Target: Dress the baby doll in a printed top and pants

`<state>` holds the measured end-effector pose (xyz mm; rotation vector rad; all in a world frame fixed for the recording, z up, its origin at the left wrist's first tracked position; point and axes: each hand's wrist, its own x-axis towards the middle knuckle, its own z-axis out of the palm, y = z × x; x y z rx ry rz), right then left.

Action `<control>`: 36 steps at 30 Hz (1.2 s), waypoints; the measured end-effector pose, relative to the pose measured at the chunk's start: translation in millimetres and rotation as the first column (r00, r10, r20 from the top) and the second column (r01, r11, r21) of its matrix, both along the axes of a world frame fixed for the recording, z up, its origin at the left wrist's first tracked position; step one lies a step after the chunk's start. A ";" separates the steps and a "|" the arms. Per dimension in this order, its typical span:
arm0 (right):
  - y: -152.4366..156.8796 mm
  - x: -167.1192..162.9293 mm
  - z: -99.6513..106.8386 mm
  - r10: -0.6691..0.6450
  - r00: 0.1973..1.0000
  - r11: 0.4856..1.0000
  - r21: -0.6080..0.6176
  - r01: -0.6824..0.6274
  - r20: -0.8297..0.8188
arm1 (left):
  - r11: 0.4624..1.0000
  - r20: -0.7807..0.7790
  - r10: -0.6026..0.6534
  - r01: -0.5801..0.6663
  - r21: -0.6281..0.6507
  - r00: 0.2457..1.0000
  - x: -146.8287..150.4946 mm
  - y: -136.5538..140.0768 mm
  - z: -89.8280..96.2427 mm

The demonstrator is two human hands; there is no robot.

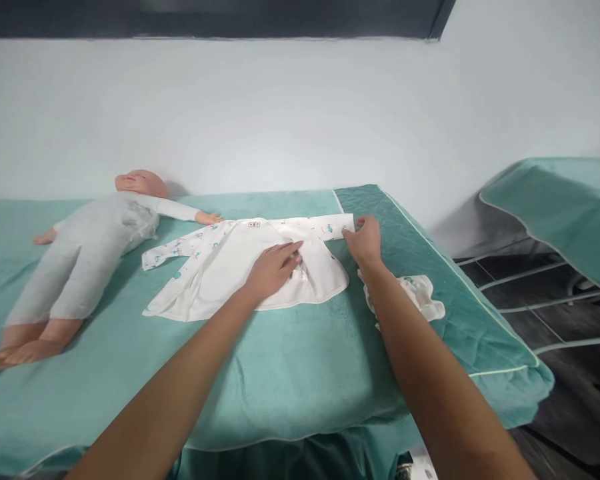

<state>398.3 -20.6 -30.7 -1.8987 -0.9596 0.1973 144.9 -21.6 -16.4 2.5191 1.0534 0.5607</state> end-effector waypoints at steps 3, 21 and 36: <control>2.2 2.6 -3.6 0.003 0.998 0.996 -0.085 0.003 0.064 | 1.000 0.002 0.002 -0.002 0.006 1.000 -0.2 0.1 -0.7; 12.3 11.1 -14.7 0.073 0.922 0.994 -0.102 -0.036 0.381 | 1.000 0.092 0.012 -0.014 0.017 0.996 -1.0 3.6 -8.3; 0.8 -74.3 17.2 0.384 0.819 0.899 0.030 -0.438 0.427 | 0.969 0.066 0.138 -0.149 0.200 0.988 2.0 -2.9 -14.6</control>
